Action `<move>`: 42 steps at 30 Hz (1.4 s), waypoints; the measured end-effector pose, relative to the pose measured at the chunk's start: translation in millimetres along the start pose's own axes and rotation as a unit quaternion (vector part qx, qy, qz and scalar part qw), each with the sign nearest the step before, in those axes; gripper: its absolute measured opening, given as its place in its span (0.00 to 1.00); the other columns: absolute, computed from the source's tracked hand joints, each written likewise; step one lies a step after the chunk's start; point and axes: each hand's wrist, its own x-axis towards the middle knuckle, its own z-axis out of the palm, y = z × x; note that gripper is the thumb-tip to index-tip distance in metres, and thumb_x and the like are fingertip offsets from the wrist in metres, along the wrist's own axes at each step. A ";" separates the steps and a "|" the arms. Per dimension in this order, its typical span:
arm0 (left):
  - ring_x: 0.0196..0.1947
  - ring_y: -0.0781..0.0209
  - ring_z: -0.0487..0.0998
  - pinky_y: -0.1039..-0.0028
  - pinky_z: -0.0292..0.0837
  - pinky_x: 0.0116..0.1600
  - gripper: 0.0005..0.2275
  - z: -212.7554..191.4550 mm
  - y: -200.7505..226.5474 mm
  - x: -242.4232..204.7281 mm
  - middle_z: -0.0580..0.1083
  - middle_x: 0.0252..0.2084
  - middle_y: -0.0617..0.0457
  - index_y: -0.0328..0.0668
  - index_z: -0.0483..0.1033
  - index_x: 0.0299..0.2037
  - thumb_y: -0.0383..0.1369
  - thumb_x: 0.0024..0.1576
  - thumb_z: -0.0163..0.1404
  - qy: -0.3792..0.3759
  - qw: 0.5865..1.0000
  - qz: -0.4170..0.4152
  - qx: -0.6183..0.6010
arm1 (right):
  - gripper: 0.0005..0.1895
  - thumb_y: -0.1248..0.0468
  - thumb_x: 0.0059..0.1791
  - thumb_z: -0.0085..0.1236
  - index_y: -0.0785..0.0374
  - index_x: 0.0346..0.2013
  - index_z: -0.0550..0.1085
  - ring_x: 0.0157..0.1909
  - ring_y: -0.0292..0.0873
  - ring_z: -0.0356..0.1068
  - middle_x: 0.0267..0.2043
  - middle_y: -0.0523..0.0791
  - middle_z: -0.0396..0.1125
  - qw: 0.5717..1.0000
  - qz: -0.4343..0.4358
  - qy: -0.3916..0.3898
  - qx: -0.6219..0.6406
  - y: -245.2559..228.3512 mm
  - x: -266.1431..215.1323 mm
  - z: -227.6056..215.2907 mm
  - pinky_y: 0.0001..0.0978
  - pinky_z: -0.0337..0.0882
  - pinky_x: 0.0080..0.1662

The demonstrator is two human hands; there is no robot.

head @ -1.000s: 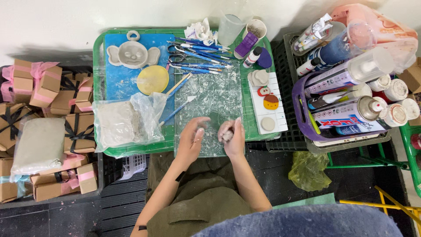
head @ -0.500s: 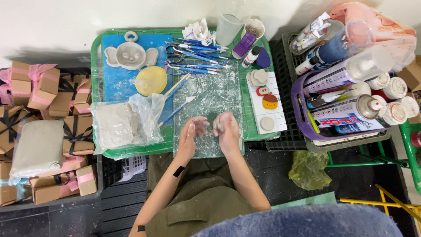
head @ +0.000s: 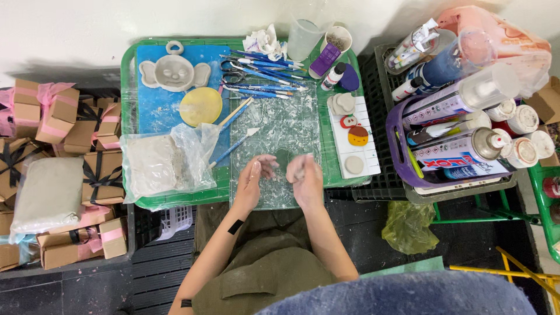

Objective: The person shapes a small piece of clay into a ball by hand, then uses a pointed tool to carve a hole into it.

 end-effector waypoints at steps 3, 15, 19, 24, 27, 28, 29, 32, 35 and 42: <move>0.40 0.65 0.75 0.73 0.71 0.47 0.20 0.4 -1.4 -0.3 0.77 0.47 0.50 0.34 0.73 0.57 0.40 0.73 0.30 0.001 1.000 -0.005 -0.023 | 0.13 0.56 0.56 0.40 0.52 0.34 0.73 0.24 0.32 0.54 0.21 0.37 0.56 0.996 0.039 0.071 -0.033 -1.2 4.1 6.9 0.27 0.53 0.28; 0.41 0.64 0.74 0.72 0.70 0.49 0.21 -1.5 -6.4 -0.7 0.77 0.46 0.50 0.33 0.73 0.56 0.41 0.73 0.30 -0.008 1.000 -0.004 -0.027 | 0.31 0.50 0.66 0.35 0.57 0.20 0.62 0.17 0.36 0.52 0.15 0.39 0.53 0.993 -0.084 -0.076 0.045 22.8 4.1 -42.3 0.29 0.52 0.23; 0.44 0.63 0.77 0.72 0.72 0.50 0.18 -1.8 -8.6 -1.6 0.77 0.47 0.49 0.35 0.74 0.57 0.38 0.73 0.33 0.001 1.000 -0.018 0.005 | 0.15 0.55 0.63 0.36 0.61 0.55 0.67 0.50 0.43 0.68 0.47 0.47 0.66 0.986 -0.114 -0.101 -0.063 12.9 3.5 -20.4 0.37 0.71 0.55; 0.49 0.64 0.77 0.75 0.73 0.50 0.15 2.4 -6.0 5.2 0.74 0.56 0.51 0.38 0.66 0.64 0.32 0.69 0.41 0.013 0.998 -0.024 -0.051 | 0.29 0.59 0.60 0.37 0.62 0.75 0.48 0.77 0.51 0.50 0.78 0.55 0.48 0.985 -0.069 -0.159 -0.015 2.0 -3.3 -0.5 0.47 0.51 0.74; 0.50 0.65 0.77 0.75 0.73 0.50 0.17 3.9 -3.5 1.9 0.73 0.57 0.52 0.37 0.65 0.65 0.28 0.66 0.45 0.014 0.998 -0.035 -0.056 | 0.30 0.60 0.61 0.37 0.63 0.77 0.47 0.79 0.54 0.47 0.80 0.58 0.44 0.983 -0.071 -0.167 -0.028 2.8 -4.7 -1.9 0.49 0.48 0.75; 0.51 0.66 0.78 0.75 0.74 0.50 0.18 3.5 -2.7 2.1 0.73 0.57 0.52 0.37 0.65 0.65 0.26 0.65 0.48 0.012 0.998 -0.044 -0.049 | 0.29 0.61 0.60 0.38 0.62 0.76 0.47 0.80 0.53 0.47 0.80 0.58 0.45 0.981 -0.082 -0.168 -0.049 3.8 -4.0 -2.5 0.48 0.48 0.75; 0.51 0.66 0.78 0.75 0.74 0.50 0.18 3.7 -2.2 2.9 0.73 0.57 0.52 0.37 0.65 0.65 0.26 0.65 0.48 0.015 0.998 -0.043 -0.050 | 0.29 0.61 0.60 0.38 0.62 0.76 0.47 0.80 0.53 0.47 0.80 0.58 0.45 0.981 -0.080 -0.170 -0.051 4.7 -3.8 -3.2 0.48 0.48 0.75; 0.52 0.66 0.75 0.73 0.74 0.54 0.19 4.9 -3.8 3.2 0.71 0.57 0.52 0.36 0.65 0.64 0.23 0.63 0.52 0.012 0.998 -0.013 -0.061 | 0.31 0.62 0.59 0.40 0.63 0.76 0.48 0.81 0.53 0.46 0.81 0.58 0.43 0.978 -0.067 -0.194 -0.046 6.9 -5.0 -5.6 0.47 0.46 0.76; 0.52 0.65 0.76 0.72 0.75 0.55 0.19 3.4 -6.2 2.6 0.73 0.53 0.51 0.35 0.66 0.63 0.22 0.62 0.54 0.011 0.998 -0.022 -0.052 | 0.30 0.62 0.60 0.41 0.62 0.76 0.47 0.81 0.55 0.46 0.80 0.60 0.46 0.975 -0.085 -0.191 -0.079 8.1 -4.2 -5.3 0.50 0.48 0.76; 0.42 0.68 0.72 0.77 0.71 0.46 0.13 0.1 0.5 3.1 0.73 0.51 0.53 0.39 0.67 0.57 0.36 0.69 0.37 0.039 0.993 -0.029 -0.108 | 0.28 0.61 0.60 0.40 0.62 0.74 0.50 0.79 0.57 0.50 0.78 0.61 0.48 0.979 -0.064 -0.184 -0.053 8.0 -6.6 -2.7 0.51 0.51 0.76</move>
